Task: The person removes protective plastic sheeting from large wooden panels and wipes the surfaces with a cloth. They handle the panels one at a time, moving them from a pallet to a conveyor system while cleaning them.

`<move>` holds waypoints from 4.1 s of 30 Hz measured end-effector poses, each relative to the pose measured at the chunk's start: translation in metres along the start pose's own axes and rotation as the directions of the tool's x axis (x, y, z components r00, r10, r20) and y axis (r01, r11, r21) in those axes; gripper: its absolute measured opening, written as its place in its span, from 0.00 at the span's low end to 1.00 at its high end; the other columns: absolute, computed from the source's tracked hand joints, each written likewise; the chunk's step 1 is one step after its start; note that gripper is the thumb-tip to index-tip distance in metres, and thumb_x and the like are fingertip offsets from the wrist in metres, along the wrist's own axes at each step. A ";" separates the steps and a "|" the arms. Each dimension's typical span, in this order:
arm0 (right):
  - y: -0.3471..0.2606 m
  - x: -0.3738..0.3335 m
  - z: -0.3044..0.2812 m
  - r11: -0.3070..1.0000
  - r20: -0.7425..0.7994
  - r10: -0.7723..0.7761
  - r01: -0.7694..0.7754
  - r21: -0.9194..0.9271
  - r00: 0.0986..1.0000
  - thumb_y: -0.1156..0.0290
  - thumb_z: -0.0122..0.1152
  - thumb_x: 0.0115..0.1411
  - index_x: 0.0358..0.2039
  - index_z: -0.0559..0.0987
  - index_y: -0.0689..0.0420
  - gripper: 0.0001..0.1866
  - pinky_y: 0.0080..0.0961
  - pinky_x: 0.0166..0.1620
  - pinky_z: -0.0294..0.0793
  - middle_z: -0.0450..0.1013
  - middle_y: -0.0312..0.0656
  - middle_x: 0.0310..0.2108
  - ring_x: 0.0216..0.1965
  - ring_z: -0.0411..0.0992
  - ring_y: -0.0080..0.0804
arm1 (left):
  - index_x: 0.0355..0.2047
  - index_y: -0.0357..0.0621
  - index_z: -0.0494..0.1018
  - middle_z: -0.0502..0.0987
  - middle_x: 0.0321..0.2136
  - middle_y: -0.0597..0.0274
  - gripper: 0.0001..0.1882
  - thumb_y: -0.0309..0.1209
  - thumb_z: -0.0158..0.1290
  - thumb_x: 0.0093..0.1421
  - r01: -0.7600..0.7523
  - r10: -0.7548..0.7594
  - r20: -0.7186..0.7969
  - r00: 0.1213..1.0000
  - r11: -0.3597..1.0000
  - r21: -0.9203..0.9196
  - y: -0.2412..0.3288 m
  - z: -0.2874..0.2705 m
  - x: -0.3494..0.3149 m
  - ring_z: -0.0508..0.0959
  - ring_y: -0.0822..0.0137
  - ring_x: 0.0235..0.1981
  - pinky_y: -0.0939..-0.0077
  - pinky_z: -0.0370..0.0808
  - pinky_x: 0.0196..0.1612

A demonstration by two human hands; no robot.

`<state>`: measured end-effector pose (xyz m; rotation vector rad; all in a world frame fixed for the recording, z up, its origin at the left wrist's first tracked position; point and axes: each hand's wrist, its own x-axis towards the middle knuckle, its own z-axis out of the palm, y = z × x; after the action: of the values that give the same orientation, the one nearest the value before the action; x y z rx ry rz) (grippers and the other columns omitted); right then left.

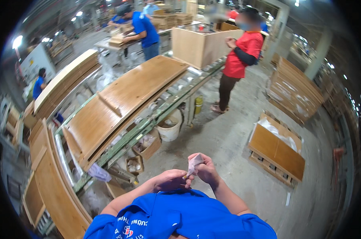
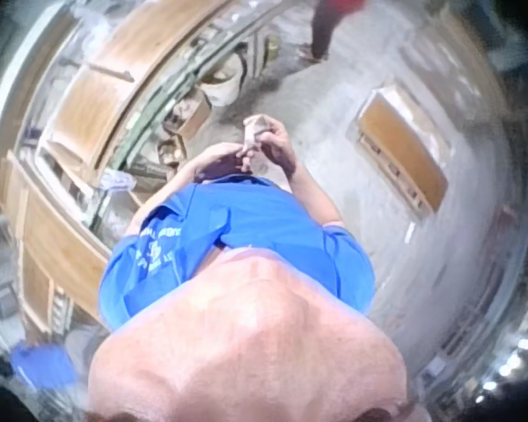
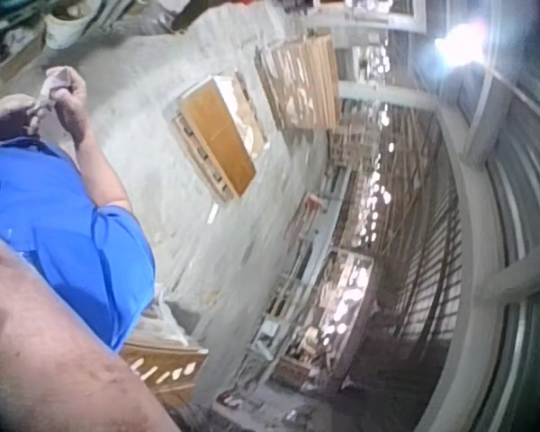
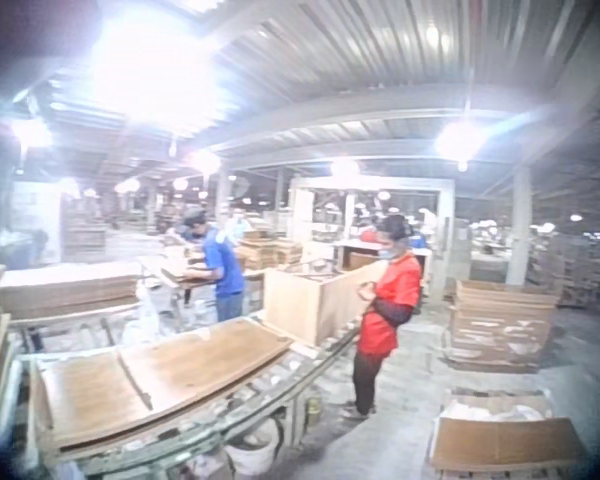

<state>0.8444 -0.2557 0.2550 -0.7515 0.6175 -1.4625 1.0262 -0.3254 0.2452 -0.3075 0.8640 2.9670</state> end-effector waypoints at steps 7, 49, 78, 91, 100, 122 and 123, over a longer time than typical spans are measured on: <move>0.015 0.013 0.008 1.000 0.020 0.021 -0.020 -0.020 1.000 0.78 0.49 0.45 0.41 0.70 0.66 0.19 0.19 0.23 0.64 0.68 0.42 0.29 0.22 0.65 0.23 | 0.35 0.42 0.68 0.70 0.26 0.66 0.11 0.36 0.50 0.60 -0.078 0.091 0.101 0.991 0.988 -0.131 -0.009 -0.006 -0.005 0.67 0.69 0.33 0.70 0.63 0.44; 0.025 0.018 0.014 0.910 -0.085 0.044 -0.075 -0.408 0.995 0.79 0.53 0.52 0.42 0.72 0.64 0.14 0.14 0.24 0.64 0.70 0.35 0.26 0.22 0.64 0.17 | 0.24 0.45 0.68 0.67 0.19 0.64 0.06 0.31 0.52 0.54 0.226 0.795 0.242 0.557 -0.425 0.877 -0.008 0.004 -0.008 0.67 0.63 0.25 0.67 0.62 0.34; 0.024 0.011 0.007 0.987 0.007 0.090 -0.088 -0.133 0.996 0.82 0.49 0.51 0.43 0.71 0.64 0.16 0.15 0.25 0.65 0.69 0.37 0.27 0.22 0.65 0.19 | 0.27 0.44 0.73 0.75 0.27 0.66 0.10 0.37 0.55 0.57 -0.233 0.466 -0.228 0.855 0.737 0.634 -0.017 -0.002 -0.012 0.72 0.72 0.31 0.75 0.69 0.36; 0.007 0.005 0.003 0.917 0.100 0.123 -0.075 -0.392 0.987 0.79 0.53 0.52 0.44 0.70 0.66 0.17 0.17 0.27 0.66 0.71 0.39 0.30 0.25 0.67 0.21 | 0.30 0.41 0.71 0.73 0.25 0.58 0.11 0.37 0.47 0.61 -0.084 0.678 -0.068 0.732 0.189 0.978 -0.016 0.012 -0.010 0.73 0.60 0.30 0.69 0.69 0.36; 0.010 0.031 -0.014 0.970 0.269 0.209 -0.165 -0.177 0.940 0.77 0.49 0.59 0.47 0.69 0.66 0.15 0.20 0.31 0.70 0.71 0.39 0.31 0.29 0.69 0.22 | 0.33 0.40 0.66 0.68 0.26 0.52 0.12 0.37 0.43 0.61 0.192 0.841 -0.048 0.539 -0.068 0.979 -0.015 0.025 -0.018 0.67 0.52 0.30 0.61 0.62 0.40; 0.020 0.056 0.003 0.936 0.416 0.287 -0.161 -0.312 0.863 0.76 0.54 0.58 0.40 0.75 0.63 0.10 0.16 0.29 0.70 0.73 0.36 0.30 0.26 0.68 0.17 | 0.33 0.44 0.72 0.73 0.25 0.60 0.07 0.33 0.48 0.59 0.117 0.857 -0.288 0.428 0.263 0.958 -0.028 0.031 -0.025 0.73 0.61 0.29 0.68 0.68 0.36; 0.019 0.057 0.003 0.942 0.401 0.271 -0.157 -0.295 0.875 0.76 0.55 0.58 0.39 0.75 0.63 0.09 0.16 0.29 0.69 0.73 0.35 0.29 0.25 0.68 0.17 | 0.32 0.44 0.72 0.73 0.23 0.60 0.07 0.33 0.48 0.60 0.141 0.866 -0.283 0.413 0.247 0.959 -0.031 0.028 -0.025 0.73 0.62 0.27 0.69 0.69 0.34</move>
<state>0.8606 -0.3125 0.2470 -1.1368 0.5243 -0.9695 1.0481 -0.2836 0.2570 -1.6868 2.9779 1.6999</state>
